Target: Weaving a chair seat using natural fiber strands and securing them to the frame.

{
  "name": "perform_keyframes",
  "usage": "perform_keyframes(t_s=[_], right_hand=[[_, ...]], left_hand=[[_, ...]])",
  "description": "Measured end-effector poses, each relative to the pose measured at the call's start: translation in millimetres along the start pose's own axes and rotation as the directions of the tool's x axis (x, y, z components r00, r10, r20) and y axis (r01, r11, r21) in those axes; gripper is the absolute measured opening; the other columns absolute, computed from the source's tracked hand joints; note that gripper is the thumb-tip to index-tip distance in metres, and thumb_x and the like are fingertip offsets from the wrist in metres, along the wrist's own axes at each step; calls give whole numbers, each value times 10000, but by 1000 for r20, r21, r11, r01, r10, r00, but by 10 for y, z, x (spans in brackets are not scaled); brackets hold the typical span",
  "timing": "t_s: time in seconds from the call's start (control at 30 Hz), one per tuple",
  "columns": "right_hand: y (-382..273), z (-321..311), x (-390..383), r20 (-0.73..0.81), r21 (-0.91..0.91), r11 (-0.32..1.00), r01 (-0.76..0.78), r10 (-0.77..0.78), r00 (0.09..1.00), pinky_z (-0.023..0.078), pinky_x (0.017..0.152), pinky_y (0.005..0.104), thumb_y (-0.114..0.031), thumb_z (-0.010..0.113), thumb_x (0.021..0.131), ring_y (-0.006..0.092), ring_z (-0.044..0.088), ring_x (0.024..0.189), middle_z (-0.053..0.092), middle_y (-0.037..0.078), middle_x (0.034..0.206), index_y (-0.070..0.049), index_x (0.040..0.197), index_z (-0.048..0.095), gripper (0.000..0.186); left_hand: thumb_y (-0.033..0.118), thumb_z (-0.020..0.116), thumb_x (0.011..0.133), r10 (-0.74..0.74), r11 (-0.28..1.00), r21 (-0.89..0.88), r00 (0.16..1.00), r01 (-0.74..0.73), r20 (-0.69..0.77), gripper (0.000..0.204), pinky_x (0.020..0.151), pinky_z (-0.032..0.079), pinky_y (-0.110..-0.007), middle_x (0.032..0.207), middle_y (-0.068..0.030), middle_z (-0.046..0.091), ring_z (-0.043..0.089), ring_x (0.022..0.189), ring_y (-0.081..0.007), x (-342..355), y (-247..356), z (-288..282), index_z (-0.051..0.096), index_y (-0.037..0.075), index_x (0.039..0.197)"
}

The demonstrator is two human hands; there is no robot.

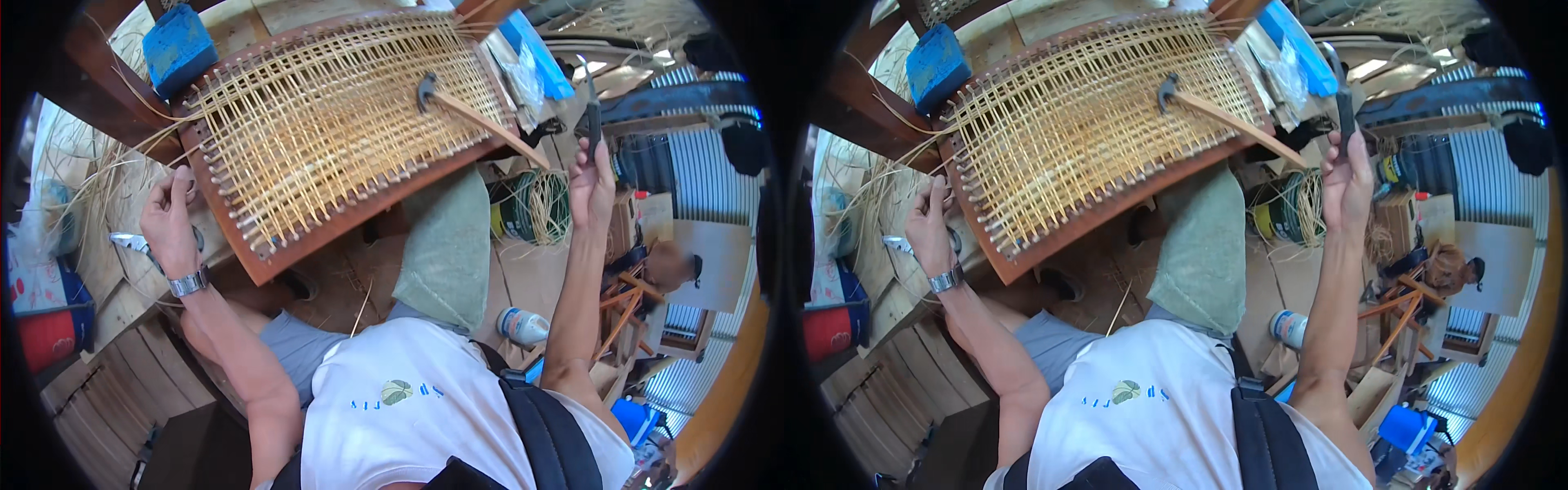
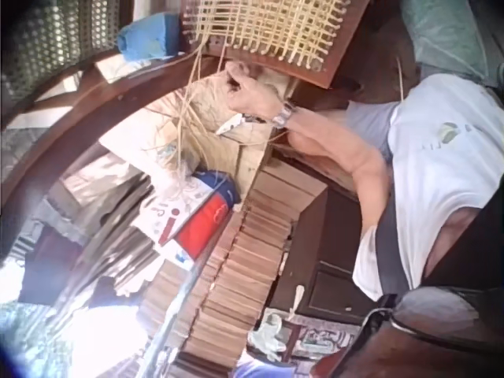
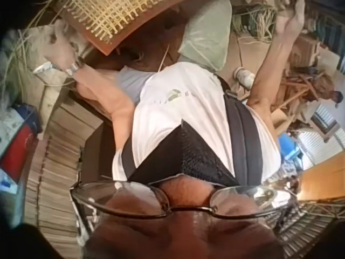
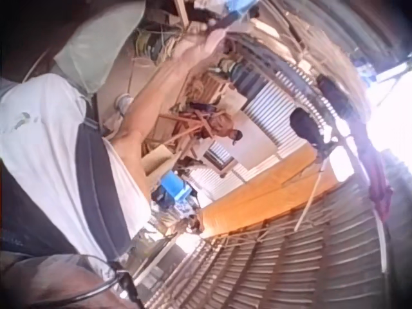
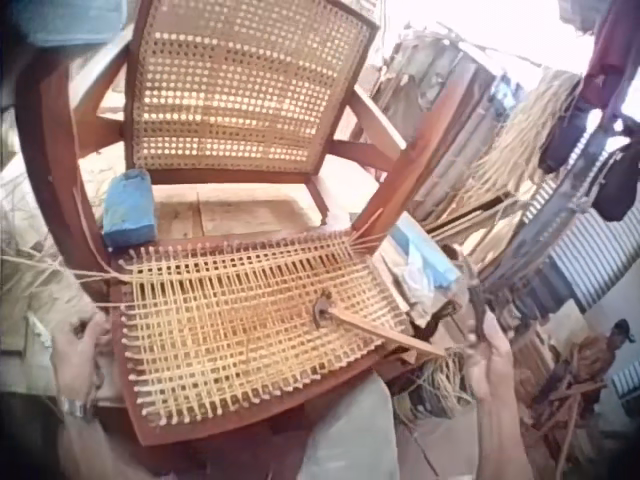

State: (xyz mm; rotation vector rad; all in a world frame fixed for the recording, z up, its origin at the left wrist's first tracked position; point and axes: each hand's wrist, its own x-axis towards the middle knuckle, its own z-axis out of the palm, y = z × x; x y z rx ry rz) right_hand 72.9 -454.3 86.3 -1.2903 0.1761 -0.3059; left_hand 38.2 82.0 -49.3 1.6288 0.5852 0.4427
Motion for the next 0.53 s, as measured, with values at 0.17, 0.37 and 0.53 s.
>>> perform_keyframes(t_s=[0.17, 0.37, 0.53], right_hand=[[220, -537, -934, 14, 10, 988, -155, 155, 988, 444, 671, 214, -187, 607, 975, 105, 544, 787, 600, 71, 971, -32, 1245, 556, 315], [810, -1000, -1469, -70, -714, 687, -133, 118, 990, 459, 618, 281, -293, 759, 877, 104, 559, 679, 641, 23, 791, -20, 1041, 672, 330], [1379, -1137, -1601, -38, -782, 620, -67, 60, 997, 497, 773, 328, -288, 788, 843, 166, 612, 811, 685, 76, 898, -22, 1121, 665, 404]], left_hand=[[223, 691, 967, 52, 995, 92, 998, -49, -26, 293, 755, 526, -251, 944, -94, 711, 662, 830, -119, -377, 27, -303, 692, -56, 1059], [198, 675, 968, 71, 966, 251, 995, -53, -64, 188, 709, 509, -266, 853, -60, 699, 628, 752, -114, -1684, 367, -125, 700, 13, 989], [293, 753, 875, -127, 810, 558, 876, -179, 465, 288, 827, 532, -372, 1032, -176, 731, 695, 929, -285, -2771, -29, -3, 728, 28, 984]])
